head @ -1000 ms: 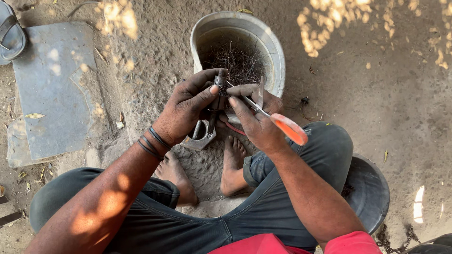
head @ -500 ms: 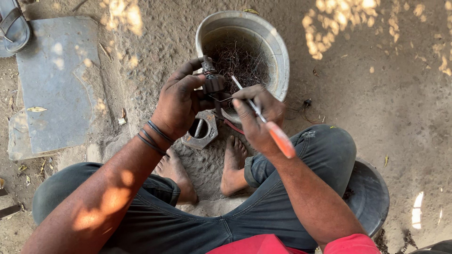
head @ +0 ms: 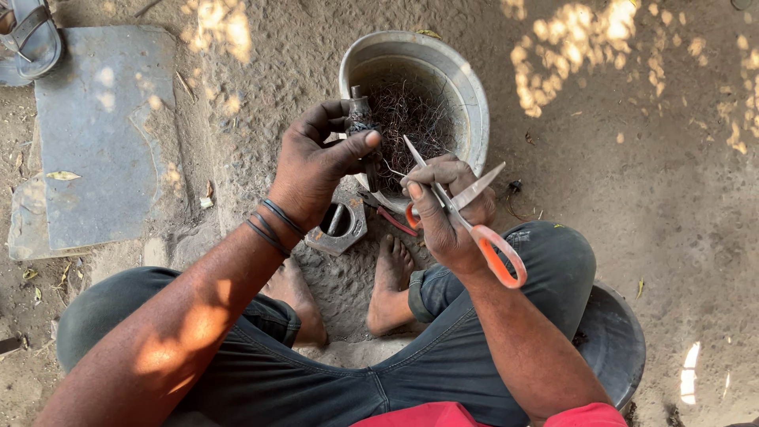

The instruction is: The person sits on the ground and cleans a small mechanical part using pliers and scissors to remove debris. The person repeatedly picks at the part, pulls out wire-like material, and drops it into a nearby bucket.

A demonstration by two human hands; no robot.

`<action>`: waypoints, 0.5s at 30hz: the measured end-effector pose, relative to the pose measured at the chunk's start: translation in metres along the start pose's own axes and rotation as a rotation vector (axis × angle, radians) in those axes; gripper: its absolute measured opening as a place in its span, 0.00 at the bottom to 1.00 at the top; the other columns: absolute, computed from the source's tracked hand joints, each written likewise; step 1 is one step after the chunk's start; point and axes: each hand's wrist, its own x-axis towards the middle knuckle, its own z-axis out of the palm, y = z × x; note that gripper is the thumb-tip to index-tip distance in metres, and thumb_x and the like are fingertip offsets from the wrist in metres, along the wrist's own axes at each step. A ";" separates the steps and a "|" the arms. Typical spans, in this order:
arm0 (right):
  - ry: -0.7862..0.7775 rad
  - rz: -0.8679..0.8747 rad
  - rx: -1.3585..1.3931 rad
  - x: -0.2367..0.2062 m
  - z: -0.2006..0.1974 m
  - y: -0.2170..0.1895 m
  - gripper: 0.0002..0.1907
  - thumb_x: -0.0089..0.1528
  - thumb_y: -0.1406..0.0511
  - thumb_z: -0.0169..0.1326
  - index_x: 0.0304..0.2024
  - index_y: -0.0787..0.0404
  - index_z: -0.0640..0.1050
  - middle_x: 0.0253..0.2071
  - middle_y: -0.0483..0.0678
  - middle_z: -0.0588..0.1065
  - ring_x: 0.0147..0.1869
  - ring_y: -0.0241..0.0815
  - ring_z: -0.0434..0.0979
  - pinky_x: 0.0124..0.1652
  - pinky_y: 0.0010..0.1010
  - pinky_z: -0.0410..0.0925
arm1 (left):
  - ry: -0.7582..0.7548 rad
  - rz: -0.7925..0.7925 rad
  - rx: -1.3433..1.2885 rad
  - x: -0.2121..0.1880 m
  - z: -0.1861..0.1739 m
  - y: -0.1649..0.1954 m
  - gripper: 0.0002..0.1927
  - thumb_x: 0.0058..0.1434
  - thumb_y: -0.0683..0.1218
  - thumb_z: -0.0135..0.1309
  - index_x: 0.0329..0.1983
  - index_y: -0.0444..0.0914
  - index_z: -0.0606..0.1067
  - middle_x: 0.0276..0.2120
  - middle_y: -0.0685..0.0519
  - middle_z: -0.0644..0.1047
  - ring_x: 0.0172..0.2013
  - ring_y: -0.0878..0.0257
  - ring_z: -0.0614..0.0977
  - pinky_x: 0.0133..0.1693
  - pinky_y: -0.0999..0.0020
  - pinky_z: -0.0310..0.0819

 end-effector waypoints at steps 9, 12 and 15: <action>0.072 0.082 0.275 -0.008 -0.004 0.004 0.07 0.75 0.66 0.52 0.52 0.62 0.70 0.44 0.50 0.77 0.44 0.34 0.80 0.43 0.24 0.77 | -0.095 0.032 0.077 0.003 0.001 -0.005 0.20 0.62 0.42 0.66 0.54 0.34 0.73 0.39 0.52 0.80 0.38 0.67 0.83 0.40 0.70 0.83; 0.127 0.126 0.424 -0.004 -0.009 0.013 0.14 0.72 0.61 0.56 0.53 0.63 0.72 0.43 0.50 0.78 0.43 0.34 0.81 0.43 0.25 0.78 | -0.080 -0.005 0.059 0.001 0.003 -0.002 0.20 0.61 0.43 0.65 0.54 0.35 0.73 0.39 0.54 0.81 0.37 0.67 0.84 0.40 0.71 0.84; 0.109 0.178 0.532 -0.003 -0.005 0.019 0.19 0.68 0.59 0.61 0.53 0.64 0.73 0.45 0.50 0.78 0.45 0.35 0.81 0.44 0.27 0.78 | -0.060 0.003 0.030 0.000 0.004 0.003 0.21 0.61 0.44 0.65 0.54 0.36 0.73 0.40 0.54 0.81 0.38 0.68 0.84 0.40 0.71 0.84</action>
